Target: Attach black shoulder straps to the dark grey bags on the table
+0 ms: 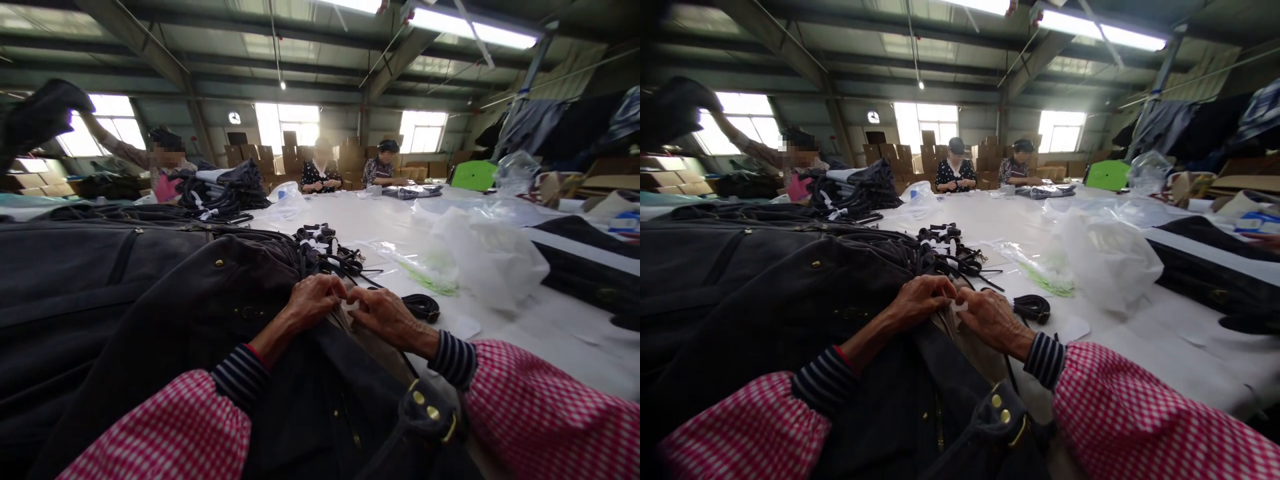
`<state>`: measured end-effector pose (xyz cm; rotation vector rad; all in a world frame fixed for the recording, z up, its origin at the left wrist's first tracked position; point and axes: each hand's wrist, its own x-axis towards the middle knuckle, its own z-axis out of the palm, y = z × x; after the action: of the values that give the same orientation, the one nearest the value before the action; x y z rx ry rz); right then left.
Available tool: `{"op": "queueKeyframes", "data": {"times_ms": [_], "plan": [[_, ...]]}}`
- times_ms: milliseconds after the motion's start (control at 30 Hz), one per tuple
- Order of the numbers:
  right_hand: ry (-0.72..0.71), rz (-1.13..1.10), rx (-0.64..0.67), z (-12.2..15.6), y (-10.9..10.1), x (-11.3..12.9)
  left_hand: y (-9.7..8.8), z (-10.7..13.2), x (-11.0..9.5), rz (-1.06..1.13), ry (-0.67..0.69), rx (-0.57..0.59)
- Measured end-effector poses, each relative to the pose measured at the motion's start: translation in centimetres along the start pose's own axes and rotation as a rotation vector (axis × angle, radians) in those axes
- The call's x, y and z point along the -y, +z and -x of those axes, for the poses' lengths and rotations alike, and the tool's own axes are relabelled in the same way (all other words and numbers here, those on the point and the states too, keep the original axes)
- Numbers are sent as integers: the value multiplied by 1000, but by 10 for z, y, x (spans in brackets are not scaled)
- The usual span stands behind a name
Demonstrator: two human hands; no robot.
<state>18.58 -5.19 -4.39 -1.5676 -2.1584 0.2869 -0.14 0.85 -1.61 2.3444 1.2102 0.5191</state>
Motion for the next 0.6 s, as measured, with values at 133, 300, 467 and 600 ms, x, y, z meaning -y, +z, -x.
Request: {"op": "queueKeyframes", "data": {"times_ms": [133, 300, 467, 600], "plan": [[-26, -115, -55, -10, -1, 0, 1, 0, 1, 153, 14, -30], [21, -342, -40, -23, 9, -1, 7, -3, 5, 343, 61, -61], [53, -721, 78, -26, 18, -9, 7, -3, 5, 364, 95, -89], [30, -765, 75, -24, 17, -15, 3, -3, 5, 314, 82, -42]]}}
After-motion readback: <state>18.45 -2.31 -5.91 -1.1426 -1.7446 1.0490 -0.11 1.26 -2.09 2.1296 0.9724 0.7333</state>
